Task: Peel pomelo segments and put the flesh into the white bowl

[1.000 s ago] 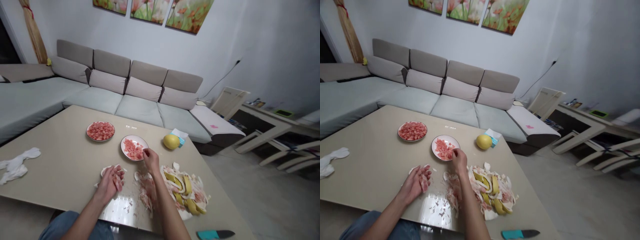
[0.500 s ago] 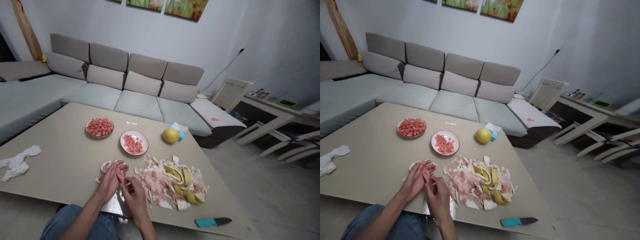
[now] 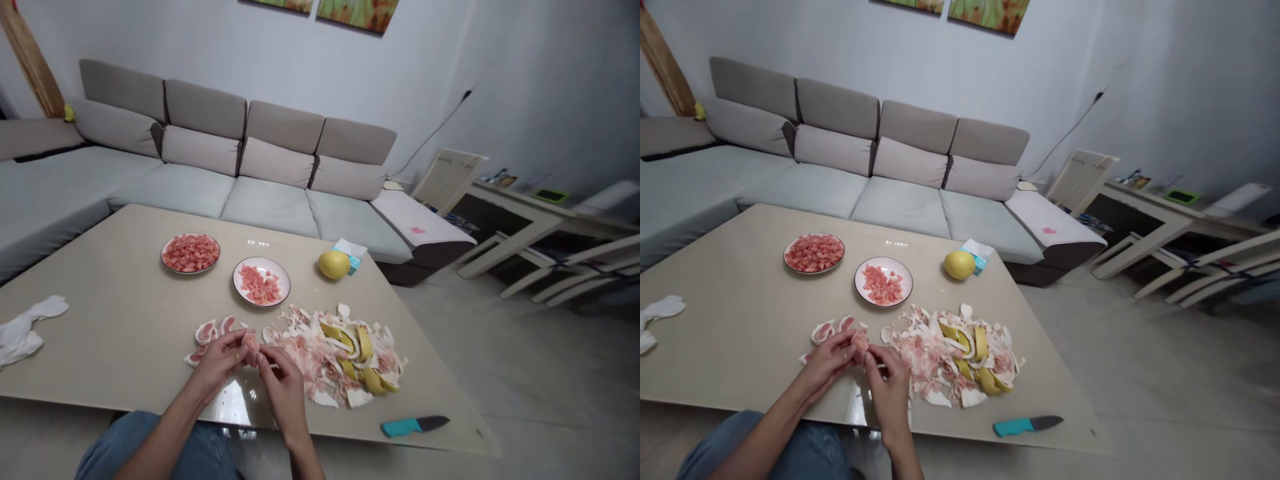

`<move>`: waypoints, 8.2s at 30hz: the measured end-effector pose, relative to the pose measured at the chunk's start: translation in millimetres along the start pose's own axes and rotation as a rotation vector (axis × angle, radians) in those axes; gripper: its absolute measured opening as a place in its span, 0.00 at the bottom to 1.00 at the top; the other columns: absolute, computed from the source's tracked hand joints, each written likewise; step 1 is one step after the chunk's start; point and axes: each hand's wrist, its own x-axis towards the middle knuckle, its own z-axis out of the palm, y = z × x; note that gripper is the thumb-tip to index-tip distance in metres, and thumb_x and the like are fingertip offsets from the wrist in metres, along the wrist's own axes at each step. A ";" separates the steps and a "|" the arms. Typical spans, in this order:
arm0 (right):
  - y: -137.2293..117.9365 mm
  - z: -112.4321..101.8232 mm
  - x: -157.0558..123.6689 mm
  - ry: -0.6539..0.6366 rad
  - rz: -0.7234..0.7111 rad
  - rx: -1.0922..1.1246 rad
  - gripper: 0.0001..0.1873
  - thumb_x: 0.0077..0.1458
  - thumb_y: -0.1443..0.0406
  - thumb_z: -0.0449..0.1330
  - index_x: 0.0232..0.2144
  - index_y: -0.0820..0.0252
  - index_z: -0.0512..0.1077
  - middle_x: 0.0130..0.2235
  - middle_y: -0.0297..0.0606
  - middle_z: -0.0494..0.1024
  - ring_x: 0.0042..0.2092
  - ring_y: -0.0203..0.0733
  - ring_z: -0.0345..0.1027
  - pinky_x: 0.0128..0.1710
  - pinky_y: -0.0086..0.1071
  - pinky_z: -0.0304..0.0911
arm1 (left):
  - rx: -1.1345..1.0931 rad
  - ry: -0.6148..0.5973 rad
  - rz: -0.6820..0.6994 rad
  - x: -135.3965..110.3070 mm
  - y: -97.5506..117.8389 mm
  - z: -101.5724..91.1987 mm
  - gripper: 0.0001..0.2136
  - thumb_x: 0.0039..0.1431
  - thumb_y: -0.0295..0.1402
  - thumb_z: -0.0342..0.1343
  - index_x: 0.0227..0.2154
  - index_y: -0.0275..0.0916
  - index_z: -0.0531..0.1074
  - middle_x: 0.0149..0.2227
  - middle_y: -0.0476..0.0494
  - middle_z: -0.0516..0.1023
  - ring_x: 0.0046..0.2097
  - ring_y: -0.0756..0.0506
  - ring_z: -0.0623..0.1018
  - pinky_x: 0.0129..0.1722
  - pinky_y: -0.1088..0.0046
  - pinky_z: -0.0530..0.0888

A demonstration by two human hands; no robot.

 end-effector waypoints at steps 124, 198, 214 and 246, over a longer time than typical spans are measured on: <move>-62.3 -91.5 48.8 0.613 -0.434 -0.433 0.08 0.56 0.66 0.58 0.35 0.59 0.77 0.36 0.41 0.77 0.38 0.43 0.71 0.39 0.36 0.66 | -0.413 -0.104 -0.261 -8.5 1.4 -6.6 0.13 0.52 0.36 0.64 0.36 0.32 0.76 0.36 0.43 0.71 0.28 0.55 0.68 0.25 0.82 0.70; -8.5 -15.6 -5.0 -0.126 -0.258 -0.433 0.07 0.55 0.70 0.55 0.27 0.58 0.70 0.28 0.35 0.73 0.31 0.38 0.67 0.33 0.29 0.60 | 0.227 -0.116 -0.082 -12.4 -7.4 5.3 0.15 0.52 0.39 0.62 0.42 0.40 0.70 0.33 0.47 0.73 0.31 0.49 0.73 0.31 0.75 0.70; 11.2 -4.0 -5.0 0.053 -0.046 -0.267 0.06 0.49 0.69 0.57 0.21 0.60 0.69 0.24 0.33 0.73 0.28 0.39 0.67 0.30 0.29 0.61 | 0.601 0.022 0.197 -8.6 -18.0 7.8 0.03 0.52 0.30 0.57 0.29 0.37 0.74 0.33 0.44 0.74 0.34 0.46 0.73 0.35 0.73 0.70; 40.5 -26.0 23.2 0.212 0.219 0.197 0.19 0.51 0.53 0.60 0.25 0.64 0.75 0.21 0.34 0.72 0.25 0.37 0.66 0.29 0.29 0.63 | 0.458 0.038 0.426 -13.7 -12.4 -1.2 0.06 0.59 0.33 0.56 0.28 0.38 0.72 0.37 0.44 0.72 0.45 0.41 0.76 0.45 0.67 0.72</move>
